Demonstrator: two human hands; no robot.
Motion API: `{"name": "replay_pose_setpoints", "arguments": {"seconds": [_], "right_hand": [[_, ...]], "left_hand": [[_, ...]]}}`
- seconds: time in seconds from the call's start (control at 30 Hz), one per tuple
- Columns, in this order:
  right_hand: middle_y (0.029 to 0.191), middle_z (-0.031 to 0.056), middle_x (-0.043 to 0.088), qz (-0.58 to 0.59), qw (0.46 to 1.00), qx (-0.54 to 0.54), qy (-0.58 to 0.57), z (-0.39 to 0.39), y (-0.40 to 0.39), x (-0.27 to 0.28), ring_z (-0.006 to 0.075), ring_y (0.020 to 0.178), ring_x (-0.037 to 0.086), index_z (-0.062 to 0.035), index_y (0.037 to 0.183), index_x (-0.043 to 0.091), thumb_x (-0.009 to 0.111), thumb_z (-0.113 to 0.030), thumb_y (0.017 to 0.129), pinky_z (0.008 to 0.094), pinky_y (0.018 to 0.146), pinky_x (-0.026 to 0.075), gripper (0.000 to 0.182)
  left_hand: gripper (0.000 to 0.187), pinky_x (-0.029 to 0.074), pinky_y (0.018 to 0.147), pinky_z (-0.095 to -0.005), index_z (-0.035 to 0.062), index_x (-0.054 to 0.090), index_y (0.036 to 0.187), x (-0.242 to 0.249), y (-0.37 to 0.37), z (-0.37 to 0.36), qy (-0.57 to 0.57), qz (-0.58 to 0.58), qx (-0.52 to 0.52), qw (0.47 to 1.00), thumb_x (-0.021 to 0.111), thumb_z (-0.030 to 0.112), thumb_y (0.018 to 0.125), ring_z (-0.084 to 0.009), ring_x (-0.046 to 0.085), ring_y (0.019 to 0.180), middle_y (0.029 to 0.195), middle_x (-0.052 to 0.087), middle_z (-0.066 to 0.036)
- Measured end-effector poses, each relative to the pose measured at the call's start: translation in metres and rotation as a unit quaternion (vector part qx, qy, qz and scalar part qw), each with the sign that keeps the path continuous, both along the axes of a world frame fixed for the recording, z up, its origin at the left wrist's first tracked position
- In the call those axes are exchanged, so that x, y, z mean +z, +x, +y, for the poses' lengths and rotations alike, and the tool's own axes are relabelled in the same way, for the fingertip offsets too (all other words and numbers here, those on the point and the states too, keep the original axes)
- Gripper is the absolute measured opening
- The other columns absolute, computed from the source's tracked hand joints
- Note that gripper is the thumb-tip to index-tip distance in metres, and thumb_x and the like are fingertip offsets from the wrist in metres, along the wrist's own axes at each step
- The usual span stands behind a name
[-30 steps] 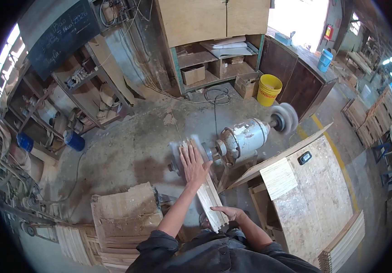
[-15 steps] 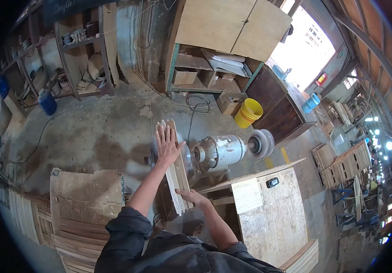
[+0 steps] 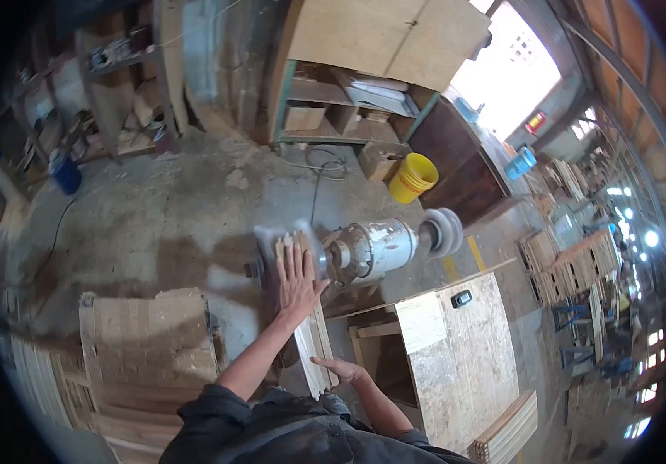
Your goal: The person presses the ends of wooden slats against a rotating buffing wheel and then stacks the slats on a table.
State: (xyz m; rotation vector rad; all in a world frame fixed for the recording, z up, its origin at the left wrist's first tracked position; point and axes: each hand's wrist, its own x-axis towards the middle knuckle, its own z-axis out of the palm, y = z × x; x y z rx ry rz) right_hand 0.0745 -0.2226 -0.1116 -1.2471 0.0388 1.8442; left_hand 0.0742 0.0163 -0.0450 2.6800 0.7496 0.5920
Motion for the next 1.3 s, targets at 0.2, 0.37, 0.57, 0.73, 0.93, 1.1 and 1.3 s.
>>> {"name": "replay_pose_setpoints", "arguments": {"seconds": [0.2, 0.37, 0.57, 0.73, 0.93, 1.1, 1.3], "right_hand": [[0.102, 0.0085, 0.074, -0.004, 0.999, -0.013, 0.046, 0.018, 0.015, 0.004, 0.0196, 0.089, 0.072, -0.0008, 0.116, 0.068, 0.061, -0.045, 0.097, 0.0327, 0.083, 0.057, 0.048], [0.121, 0.0104, 0.069, -0.077, 0.995, 0.016, 0.057, 0.073, 0.050, 0.024, 0.0183, 0.112, 0.064, -0.0069, 0.126, 0.064, 0.065, -0.051, 0.093, 0.0332, 0.100, 0.047, 0.055], [0.105, 0.0090, 0.074, -0.048, 0.991, -0.035, 0.122, 0.040, 0.027, 0.032, 0.0181, 0.086, 0.072, -0.0058, 0.120, 0.065, 0.067, -0.050, 0.093, 0.0319, 0.080, 0.058, 0.052], [0.108, 0.0068, 0.073, -0.012, 0.992, -0.016, 0.125, -0.015, 0.009, -0.003, 0.0159, 0.087, 0.071, -0.0069, 0.123, 0.066, 0.069, -0.052, 0.091, 0.0350, 0.079, 0.058, 0.055], [0.121, 0.0151, 0.068, -0.258, 0.949, 0.092, 0.156, -0.085, 0.012, -0.015, 0.0272, 0.109, 0.065, 0.0036, 0.124, 0.066, 0.074, -0.049, 0.084, 0.0411, 0.093, 0.052, 0.066], [0.118, 0.0148, 0.068, -0.354, 0.914, 0.151, 0.126, -0.220, 0.015, 0.047, 0.0266, 0.103, 0.066, 0.0020, 0.128, 0.063, 0.078, -0.048, 0.082, 0.0400, 0.087, 0.055, 0.070], [0.119, 0.0174, 0.069, -0.377, 0.906, -0.134, 0.138, -0.455, -0.031, 0.078, 0.0267, 0.112, 0.063, 0.0030, 0.130, 0.062, 0.067, -0.068, 0.086, 0.0397, 0.098, 0.048, 0.084]], "left_hand": [[0.084, 0.003, 0.124, -0.0592, -0.0053, 0.032, 0.153, 0.001, 0.027, 0.019, 0.080, 0.008, 0.014, 0.997, 0.050, 0.054, 0.097, -0.0431, 0.008, 0.154, 0.163, 0.023, -0.025], [0.079, -0.003, 0.125, -0.0548, -0.0040, 0.027, 0.156, 0.008, 0.055, 0.068, 0.066, 0.075, 0.012, 0.995, 0.041, 0.053, 0.102, -0.0382, 0.001, 0.155, 0.167, 0.013, -0.021], [0.081, -0.005, 0.124, -0.0551, -0.0021, 0.021, 0.158, 0.012, 0.040, 0.033, 0.049, 0.150, 0.026, 0.987, 0.032, 0.057, 0.104, -0.0362, -0.005, 0.156, 0.168, 0.007, -0.019], [0.081, -0.003, 0.124, -0.0573, -0.0004, 0.021, 0.159, 0.014, 0.016, -0.029, 0.055, 0.171, 0.043, 0.983, 0.038, 0.056, 0.103, -0.0371, -0.004, 0.156, 0.168, 0.008, -0.019], [0.100, 0.025, 0.119, -0.0554, 0.0022, 0.032, 0.155, -0.024, -0.016, -0.083, 0.231, -0.278, 0.037, 0.932, 0.085, 0.032, 0.076, -0.0432, 0.036, 0.143, 0.157, 0.039, -0.019], [0.094, 0.006, 0.121, -0.0627, 0.0069, 0.014, 0.162, -0.023, -0.058, -0.188, -0.383, -0.207, 0.220, 0.873, 0.064, 0.050, 0.094, -0.0411, 0.007, 0.154, 0.165, 0.017, -0.023], [0.061, 0.049, 0.102, -0.0452, -0.0046, 0.051, 0.140, 0.018, -0.028, -0.377, -0.666, -0.243, -0.072, 0.701, 0.057, 0.041, 0.099, -0.0324, 0.058, 0.121, 0.133, 0.058, -0.023]]}}
